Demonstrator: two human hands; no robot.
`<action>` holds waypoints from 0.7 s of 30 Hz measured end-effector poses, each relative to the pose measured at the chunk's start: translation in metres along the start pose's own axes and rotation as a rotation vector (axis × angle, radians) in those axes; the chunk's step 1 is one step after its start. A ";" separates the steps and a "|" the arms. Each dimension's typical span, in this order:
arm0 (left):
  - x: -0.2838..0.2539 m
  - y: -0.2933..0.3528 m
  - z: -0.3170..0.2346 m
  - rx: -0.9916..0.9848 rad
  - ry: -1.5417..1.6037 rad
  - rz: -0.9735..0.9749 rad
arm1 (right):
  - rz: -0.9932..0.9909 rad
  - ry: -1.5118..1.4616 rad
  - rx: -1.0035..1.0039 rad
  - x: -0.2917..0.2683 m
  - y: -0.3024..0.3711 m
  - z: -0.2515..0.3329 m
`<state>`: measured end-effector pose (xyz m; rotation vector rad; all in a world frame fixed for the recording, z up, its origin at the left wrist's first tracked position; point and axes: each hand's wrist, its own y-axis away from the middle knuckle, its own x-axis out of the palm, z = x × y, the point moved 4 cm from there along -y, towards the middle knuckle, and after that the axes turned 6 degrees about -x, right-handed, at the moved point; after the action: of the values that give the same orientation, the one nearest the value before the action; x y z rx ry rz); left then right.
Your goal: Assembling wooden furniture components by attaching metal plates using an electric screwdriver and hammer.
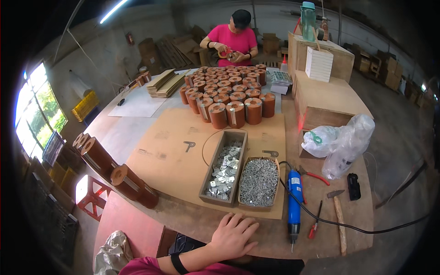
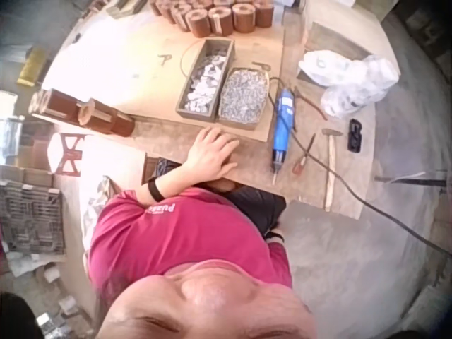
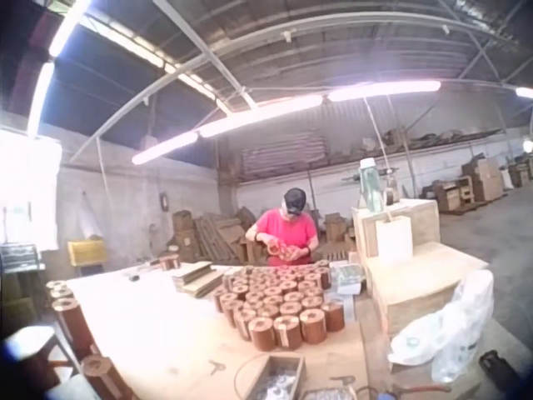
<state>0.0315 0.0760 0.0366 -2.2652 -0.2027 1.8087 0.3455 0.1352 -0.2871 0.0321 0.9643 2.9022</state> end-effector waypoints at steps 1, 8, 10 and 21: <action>0.001 0.001 0.000 0.000 0.008 0.005 | 0.003 0.005 0.001 0.001 -0.001 0.000; 0.000 0.002 -0.003 -0.004 -0.015 -0.002 | 0.027 0.028 -0.012 0.006 -0.002 0.006; -0.001 0.001 -0.003 0.009 0.004 -0.005 | 0.030 0.035 -0.017 0.009 -0.004 0.009; 0.000 0.001 -0.002 -0.001 -0.024 -0.012 | 0.069 0.063 -0.048 0.016 -0.008 0.019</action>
<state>0.0337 0.0751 0.0367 -2.2383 -0.2212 1.8311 0.3305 0.1541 -0.2763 -0.0299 0.9204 3.0053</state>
